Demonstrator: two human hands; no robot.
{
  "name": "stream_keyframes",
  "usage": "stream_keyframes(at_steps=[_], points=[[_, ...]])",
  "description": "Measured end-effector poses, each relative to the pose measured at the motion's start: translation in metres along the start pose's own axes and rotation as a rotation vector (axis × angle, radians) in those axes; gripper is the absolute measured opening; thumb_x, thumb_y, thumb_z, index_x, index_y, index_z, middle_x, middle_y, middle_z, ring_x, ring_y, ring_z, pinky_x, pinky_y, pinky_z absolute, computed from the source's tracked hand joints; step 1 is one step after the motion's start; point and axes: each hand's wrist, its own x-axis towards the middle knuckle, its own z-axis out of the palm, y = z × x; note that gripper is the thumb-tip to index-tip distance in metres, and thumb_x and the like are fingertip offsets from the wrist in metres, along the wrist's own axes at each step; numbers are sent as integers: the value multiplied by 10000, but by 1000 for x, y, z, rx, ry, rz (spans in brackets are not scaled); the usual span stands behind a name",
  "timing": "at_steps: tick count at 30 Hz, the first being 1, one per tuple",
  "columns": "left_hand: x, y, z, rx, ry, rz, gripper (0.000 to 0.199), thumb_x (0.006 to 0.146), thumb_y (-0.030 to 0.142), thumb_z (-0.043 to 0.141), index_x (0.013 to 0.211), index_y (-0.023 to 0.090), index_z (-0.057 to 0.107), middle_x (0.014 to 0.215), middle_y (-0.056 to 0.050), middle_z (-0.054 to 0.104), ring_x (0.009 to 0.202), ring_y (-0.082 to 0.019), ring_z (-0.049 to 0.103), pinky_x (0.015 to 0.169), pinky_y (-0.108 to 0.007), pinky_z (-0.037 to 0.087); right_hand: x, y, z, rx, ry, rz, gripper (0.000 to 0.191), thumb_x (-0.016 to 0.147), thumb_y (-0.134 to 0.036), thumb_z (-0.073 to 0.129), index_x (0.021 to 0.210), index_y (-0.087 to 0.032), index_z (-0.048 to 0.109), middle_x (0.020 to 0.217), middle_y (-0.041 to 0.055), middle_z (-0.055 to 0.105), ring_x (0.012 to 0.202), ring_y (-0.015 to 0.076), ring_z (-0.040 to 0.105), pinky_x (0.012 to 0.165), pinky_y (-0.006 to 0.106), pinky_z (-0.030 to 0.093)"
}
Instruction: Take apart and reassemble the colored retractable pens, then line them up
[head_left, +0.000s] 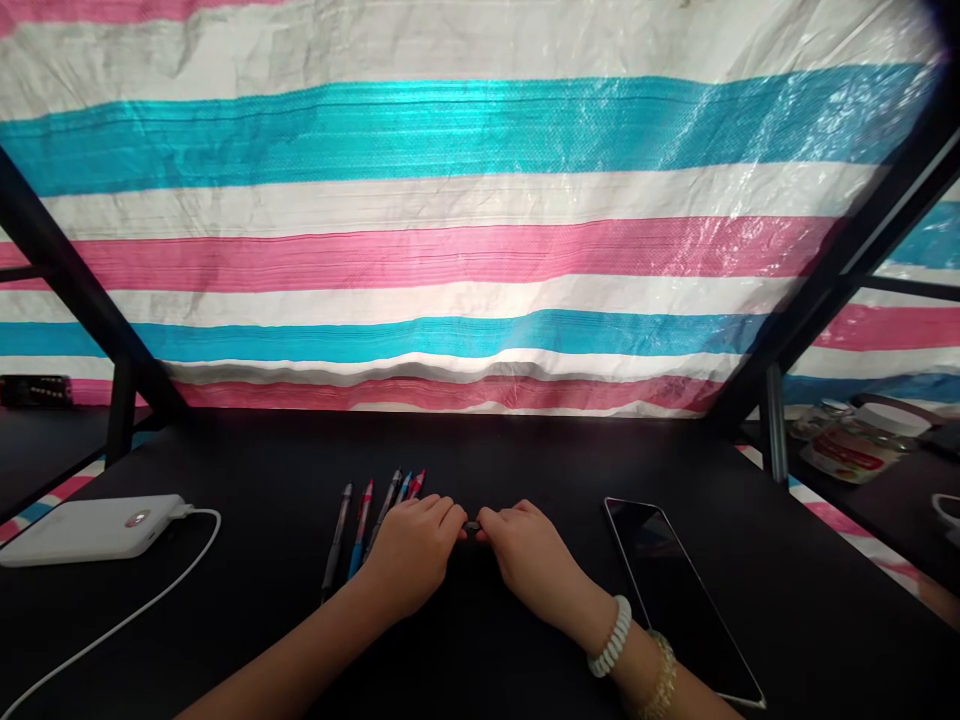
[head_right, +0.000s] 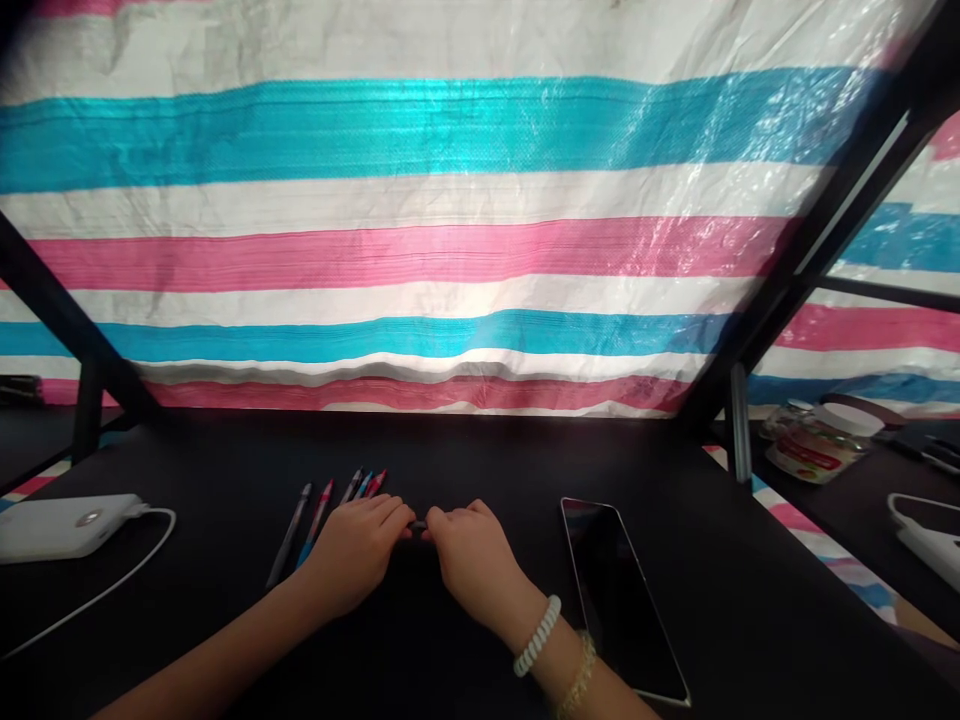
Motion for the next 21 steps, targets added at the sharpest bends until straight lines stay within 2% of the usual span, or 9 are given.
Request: stream_keyframes(at_steps=[4,10,14,17,21], points=[[0,4,-5,-6,-39,-44,159,865,92,493,762,179,578,694,-10,646,642,-207,623,561,-324,408,0,0,3,-42,84,-29,185,872,-33,484,784,-181,551,722,15,678,667,163,582,708,307,272],[-1,5,-6,-24,-16,-63,174,839,71,494,719,176,564,643,-4,641,592,-194,620,530,-311,384,0,-2,3,-94,169,-50,193,825,-12,493,752,-182,546,679,16,643,653,163,533,725,316,257],[1,-1,-1,-10,114,12,164,910,121,484,809,180,600,662,3,649,622,-190,628,569,-313,413,0,-2,1,-59,150,-7,195,838,-10,488,783,-183,562,689,14,643,690,170,549,737,308,270],[3,-6,-1,-3,227,72,131,959,218,492,940,175,615,737,-8,682,685,-187,632,669,-329,463,-1,-1,-2,-20,119,56,197,903,-44,464,801,-181,564,713,20,647,712,173,564,712,293,283],[4,-11,-8,-5,279,88,104,947,185,523,949,178,626,886,-29,708,822,-189,631,780,-341,481,-1,0,-4,37,86,111,240,969,-90,417,792,-179,552,725,21,648,684,169,569,681,281,297]])
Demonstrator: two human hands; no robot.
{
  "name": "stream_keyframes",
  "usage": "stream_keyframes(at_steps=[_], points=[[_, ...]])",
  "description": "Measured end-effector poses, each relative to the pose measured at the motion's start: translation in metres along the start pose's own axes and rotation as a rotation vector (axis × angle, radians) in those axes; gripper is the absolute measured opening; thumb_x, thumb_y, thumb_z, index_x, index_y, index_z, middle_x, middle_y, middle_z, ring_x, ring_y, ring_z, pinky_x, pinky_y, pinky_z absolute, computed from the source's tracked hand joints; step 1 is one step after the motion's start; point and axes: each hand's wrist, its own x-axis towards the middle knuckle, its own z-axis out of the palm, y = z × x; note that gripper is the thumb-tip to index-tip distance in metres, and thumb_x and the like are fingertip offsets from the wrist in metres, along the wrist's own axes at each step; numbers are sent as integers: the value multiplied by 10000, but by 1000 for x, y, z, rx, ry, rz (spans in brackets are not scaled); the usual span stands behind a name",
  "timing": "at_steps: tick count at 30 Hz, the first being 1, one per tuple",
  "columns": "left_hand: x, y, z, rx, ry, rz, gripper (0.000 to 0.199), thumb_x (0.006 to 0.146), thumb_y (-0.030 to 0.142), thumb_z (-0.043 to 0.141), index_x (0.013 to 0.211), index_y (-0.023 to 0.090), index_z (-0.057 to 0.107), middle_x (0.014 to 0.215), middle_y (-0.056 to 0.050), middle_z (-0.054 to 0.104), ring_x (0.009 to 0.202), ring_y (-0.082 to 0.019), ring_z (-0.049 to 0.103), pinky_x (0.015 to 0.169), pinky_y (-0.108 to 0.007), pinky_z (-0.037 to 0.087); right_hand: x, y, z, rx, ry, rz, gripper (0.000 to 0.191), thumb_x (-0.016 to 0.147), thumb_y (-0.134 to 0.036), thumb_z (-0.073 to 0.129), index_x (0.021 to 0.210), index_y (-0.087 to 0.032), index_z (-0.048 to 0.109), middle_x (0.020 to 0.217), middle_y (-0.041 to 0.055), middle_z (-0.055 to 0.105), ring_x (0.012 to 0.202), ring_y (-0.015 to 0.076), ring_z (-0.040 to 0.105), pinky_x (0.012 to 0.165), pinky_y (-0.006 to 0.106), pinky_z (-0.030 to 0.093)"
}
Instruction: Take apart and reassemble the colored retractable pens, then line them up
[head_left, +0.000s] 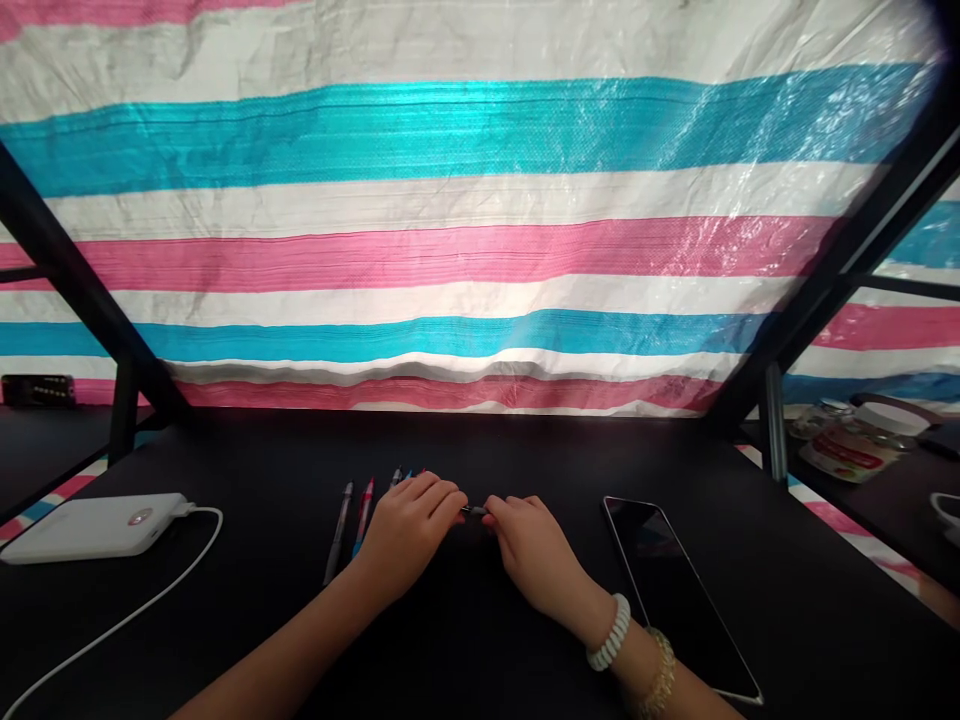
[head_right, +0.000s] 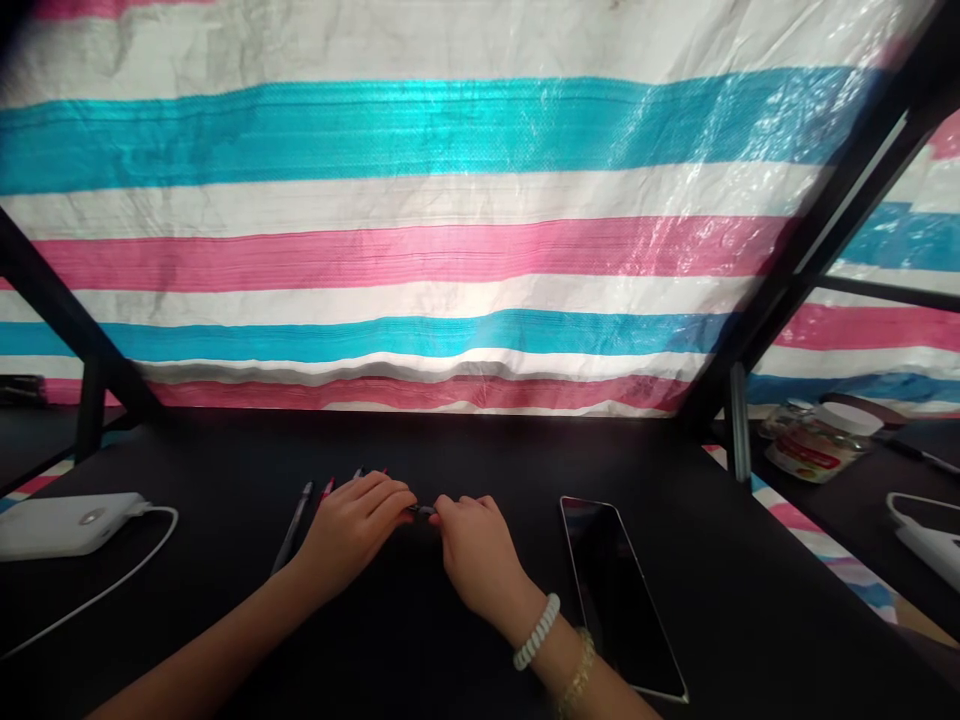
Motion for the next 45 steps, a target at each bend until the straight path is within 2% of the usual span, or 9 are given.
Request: stream_keyframes(at_steps=[9,15,23,28,33,36,39,42,45], points=[[-2,5,6,110,18,12,213,894,76,467,813,168,641,779,-33,673,913,-212,614,968,-421,443,-1,-6,3,57,-112,13,303,1008,-143,391,762,-177,563,683,10,656,593,159,566,628,285,291],[-4,6,10,143,-78,25,230,806,45,453,678,178,590,622,-17,572,695,-174,572,1039,-447,420,-1,-7,3,-22,-119,18,278,989,-119,419,774,-165,589,687,27,661,621,168,576,662,293,284],[-4,2,13,57,-71,39,218,729,26,445,638,182,566,559,-23,550,598,-172,536,952,-407,486,-2,-4,7,-66,-29,-63,231,901,-17,468,772,-171,583,695,35,649,691,180,553,704,313,262],[-3,-1,12,11,-76,-62,226,841,44,434,778,180,602,674,-15,634,680,-177,603,877,-395,488,1,-2,1,-62,75,-75,200,972,-114,464,833,-177,594,757,45,671,787,204,546,735,327,280],[-3,0,9,28,-83,-129,203,908,98,440,873,191,617,749,-20,654,721,-205,626,686,-364,462,3,1,-4,294,136,37,156,971,-275,528,897,-203,645,831,27,689,807,194,576,739,296,364],[-4,0,9,24,-5,-133,182,926,126,451,927,185,623,771,-33,658,730,-206,627,680,-349,460,5,7,0,660,145,205,455,981,-506,409,771,-180,646,646,21,636,614,166,561,593,262,381],[-3,1,7,14,48,-82,155,936,149,475,974,179,622,796,-38,670,737,-199,628,694,-336,470,10,13,7,983,37,448,725,919,-705,247,481,-190,510,370,-20,398,373,112,374,433,248,276],[-2,7,5,8,74,-10,146,940,169,502,1025,178,622,808,-32,686,730,-186,634,678,-314,477,13,16,13,1141,37,588,670,796,-789,406,422,-245,295,346,-76,234,327,65,200,375,244,143],[-1,14,4,4,104,27,153,952,195,506,1051,175,621,773,-25,690,677,-164,639,641,-289,475,12,14,15,1169,121,580,640,737,-748,548,454,-249,263,366,-82,230,351,56,176,377,248,111]])
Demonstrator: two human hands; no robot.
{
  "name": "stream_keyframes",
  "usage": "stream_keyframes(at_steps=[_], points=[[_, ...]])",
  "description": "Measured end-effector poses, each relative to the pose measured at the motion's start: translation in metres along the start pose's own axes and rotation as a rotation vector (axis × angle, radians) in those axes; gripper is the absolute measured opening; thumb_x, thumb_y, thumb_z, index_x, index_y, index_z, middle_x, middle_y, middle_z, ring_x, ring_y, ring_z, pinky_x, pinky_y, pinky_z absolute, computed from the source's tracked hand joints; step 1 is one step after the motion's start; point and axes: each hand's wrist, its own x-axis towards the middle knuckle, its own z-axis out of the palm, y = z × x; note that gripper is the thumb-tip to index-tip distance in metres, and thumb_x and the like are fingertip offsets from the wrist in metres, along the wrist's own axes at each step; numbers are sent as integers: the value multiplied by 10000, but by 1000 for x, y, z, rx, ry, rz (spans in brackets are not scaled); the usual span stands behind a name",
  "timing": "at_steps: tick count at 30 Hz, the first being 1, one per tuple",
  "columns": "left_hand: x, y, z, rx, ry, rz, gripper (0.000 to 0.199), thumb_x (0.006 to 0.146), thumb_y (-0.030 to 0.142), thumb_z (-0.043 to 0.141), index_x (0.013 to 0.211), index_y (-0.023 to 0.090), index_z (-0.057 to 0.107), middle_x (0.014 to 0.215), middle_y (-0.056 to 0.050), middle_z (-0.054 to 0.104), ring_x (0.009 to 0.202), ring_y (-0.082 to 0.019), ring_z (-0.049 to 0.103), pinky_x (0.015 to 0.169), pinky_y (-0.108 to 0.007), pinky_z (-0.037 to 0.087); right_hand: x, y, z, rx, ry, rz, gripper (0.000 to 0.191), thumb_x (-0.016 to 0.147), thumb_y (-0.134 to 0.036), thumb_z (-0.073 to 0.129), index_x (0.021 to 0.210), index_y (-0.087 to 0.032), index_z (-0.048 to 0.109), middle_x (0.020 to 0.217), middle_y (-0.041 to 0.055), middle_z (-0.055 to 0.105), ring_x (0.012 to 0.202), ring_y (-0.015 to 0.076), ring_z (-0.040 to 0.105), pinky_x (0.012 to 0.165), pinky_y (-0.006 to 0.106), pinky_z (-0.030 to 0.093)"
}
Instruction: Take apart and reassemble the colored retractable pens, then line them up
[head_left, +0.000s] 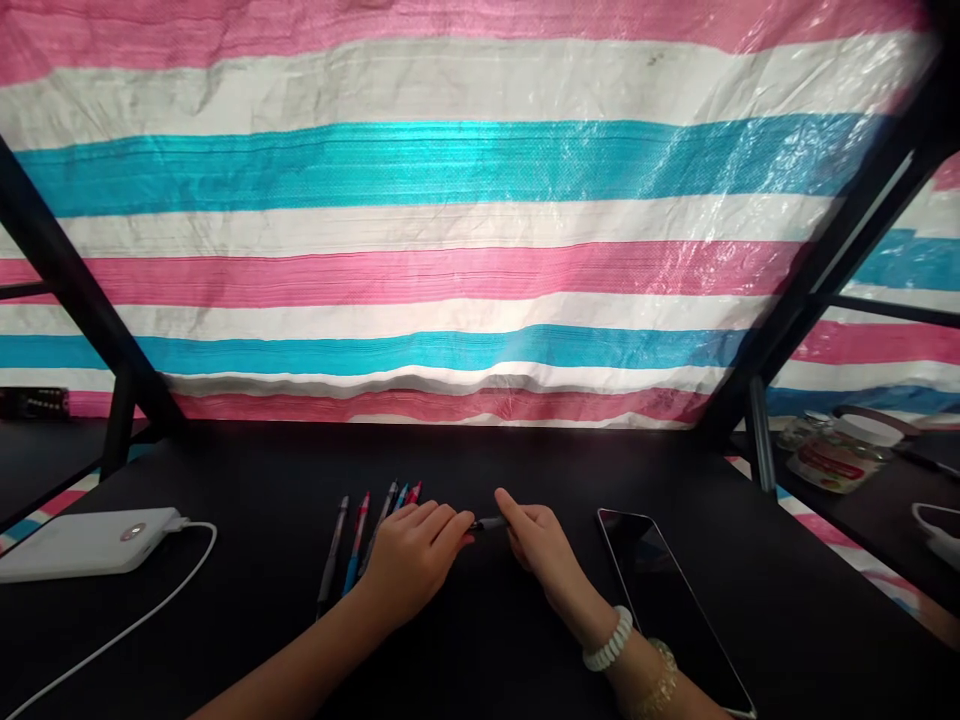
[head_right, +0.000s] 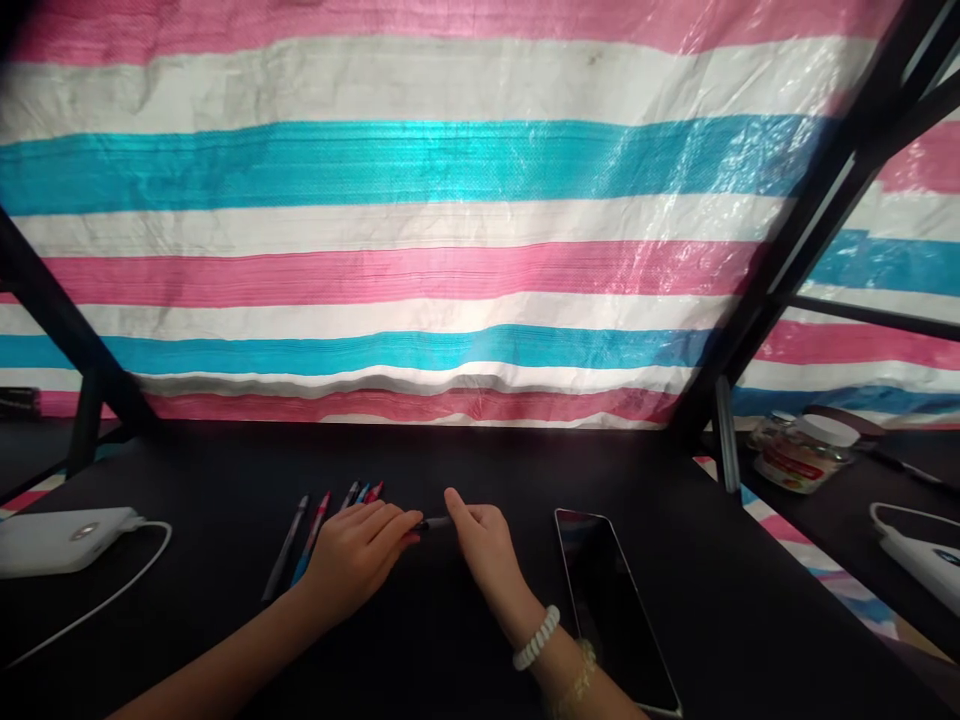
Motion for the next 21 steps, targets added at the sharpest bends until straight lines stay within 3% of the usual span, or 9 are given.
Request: stream_keyframes(at_steps=[8,15,21], points=[[-3,6,6,-19,-57,-65,178,961,166,428,950,169,605,696,-22,660,596,-179,620,566,-301,431,-8,4,12,176,26,-17,549,774,-638,566,510,-243,291,418,-97,224,407,62,161,410,244,131],[-5,11,8,-120,-50,-200,226,892,62,411,824,192,583,636,-1,667,538,-165,621,517,-277,370,-10,4,12,-80,87,-229,512,859,-563,469,521,-228,280,493,-62,237,473,89,209,453,258,158],[-2,7,1,-280,-165,-307,232,882,93,396,791,203,579,659,-2,684,567,-170,634,531,-270,365,-13,0,11,-164,66,-335,483,905,-507,429,554,-223,259,545,-53,221,510,97,209,472,258,171]])
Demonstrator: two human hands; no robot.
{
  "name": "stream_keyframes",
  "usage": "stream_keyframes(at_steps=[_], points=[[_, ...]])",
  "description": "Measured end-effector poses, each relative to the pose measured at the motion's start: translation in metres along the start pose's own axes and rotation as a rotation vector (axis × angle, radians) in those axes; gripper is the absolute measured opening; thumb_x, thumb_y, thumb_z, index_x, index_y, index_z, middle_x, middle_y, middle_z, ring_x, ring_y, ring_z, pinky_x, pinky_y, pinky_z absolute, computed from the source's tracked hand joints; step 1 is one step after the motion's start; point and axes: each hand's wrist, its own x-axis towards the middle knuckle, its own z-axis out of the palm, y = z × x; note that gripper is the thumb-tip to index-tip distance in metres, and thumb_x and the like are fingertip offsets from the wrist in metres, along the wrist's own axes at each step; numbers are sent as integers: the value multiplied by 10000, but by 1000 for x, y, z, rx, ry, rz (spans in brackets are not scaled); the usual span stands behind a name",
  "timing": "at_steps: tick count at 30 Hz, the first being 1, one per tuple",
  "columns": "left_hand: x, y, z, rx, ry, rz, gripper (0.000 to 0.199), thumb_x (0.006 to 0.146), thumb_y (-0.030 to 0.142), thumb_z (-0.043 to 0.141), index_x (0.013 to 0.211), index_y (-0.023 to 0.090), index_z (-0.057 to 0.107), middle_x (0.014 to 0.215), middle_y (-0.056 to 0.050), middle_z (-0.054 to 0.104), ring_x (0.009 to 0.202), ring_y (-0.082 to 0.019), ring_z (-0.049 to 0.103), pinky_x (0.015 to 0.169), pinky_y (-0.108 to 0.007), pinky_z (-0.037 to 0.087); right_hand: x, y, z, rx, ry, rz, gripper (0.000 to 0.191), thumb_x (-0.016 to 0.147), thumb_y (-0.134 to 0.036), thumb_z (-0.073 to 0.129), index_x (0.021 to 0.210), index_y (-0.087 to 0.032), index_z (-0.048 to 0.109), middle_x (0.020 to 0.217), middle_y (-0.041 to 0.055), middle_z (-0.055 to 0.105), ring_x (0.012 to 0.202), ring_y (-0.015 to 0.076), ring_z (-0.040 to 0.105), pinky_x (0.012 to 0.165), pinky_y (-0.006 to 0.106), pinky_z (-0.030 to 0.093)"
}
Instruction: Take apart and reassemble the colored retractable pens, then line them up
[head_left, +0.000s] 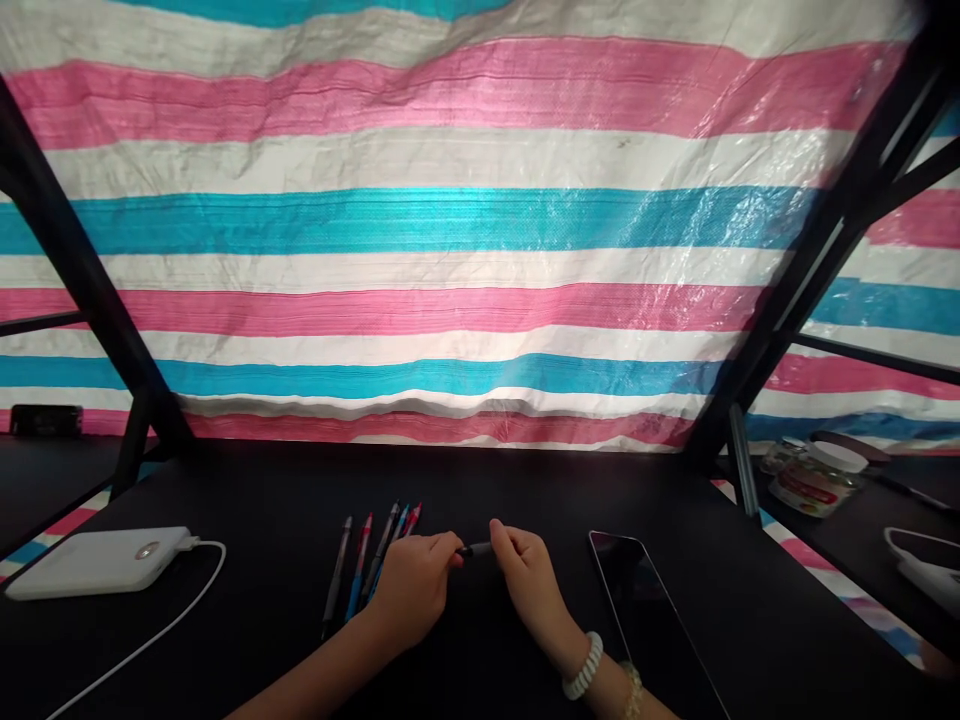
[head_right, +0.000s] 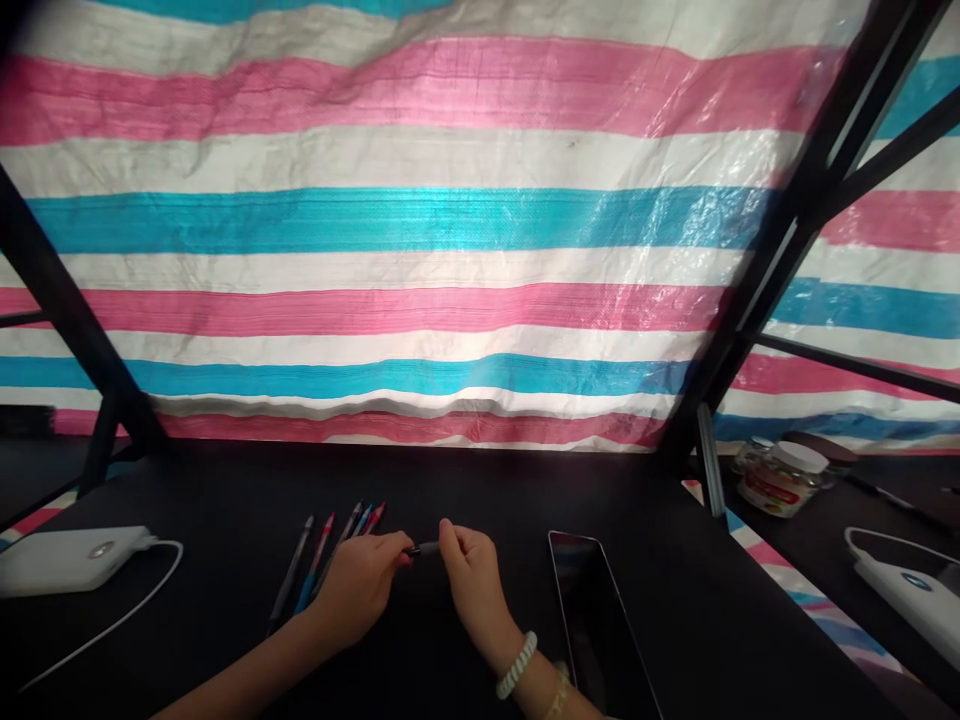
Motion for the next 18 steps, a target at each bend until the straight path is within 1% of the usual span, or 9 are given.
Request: stream_keyframes(at_steps=[4,6,8,12,15,16,18], points=[[2,1,-10,-198,-138,-142,304,924,192,353,725,207,582,628,4,645,563,-160,589,564,-266,353,-3,-1,1,-34,-5,-49,483,923,-501,414,561,-222,257,553,-52,219,514,97,217,475,256,177],[3,0,-11,-307,-213,-226,328,924,250,366,689,201,589,601,0,601,581,-163,557,597,-273,349,-4,-3,0,-57,-12,-99,483,935,-495,400,564,-222,256,557,-52,219,514,96,216,474,257,176],[5,-5,-11,-421,-293,-292,349,918,305,390,660,188,595,568,3,544,571,-153,510,596,-268,341,-5,-4,0,-73,-28,-142,481,944,-490,388,564,-221,266,558,-52,225,513,96,218,475,259,175],[8,-18,-7,-576,-445,-306,473,925,399,338,585,169,574,443,33,390,438,-118,377,471,-245,299,-7,-6,-2,-98,-90,-219,472,934,-466,415,556,-212,293,544,-54,252,514,98,234,497,268,180],[10,-27,-8,-659,-527,-293,509,925,441,332,581,162,583,390,58,320,370,-99,293,421,-240,277,-6,-9,-5,-103,-123,-271,468,907,-448,476,544,-205,308,545,-52,296,527,103,266,525,274,195],[10,-28,-11,-676,-532,-286,505,926,452,348,609,154,606,393,57,344,372,-97,305,425,-236,287,-5,-10,-6,-99,-126,-281,458,899,-444,497,549,-203,327,554,-51,316,537,105,282,536,273,205],[13,-29,-16,-692,-486,-279,448,925,462,407,725,145,653,451,44,444,416,-97,379,457,-223,316,-2,-12,-10,-83,-115,-281,415,891,-438,526,583,-200,381,577,-52,347,551,108,310,550,269,225]])
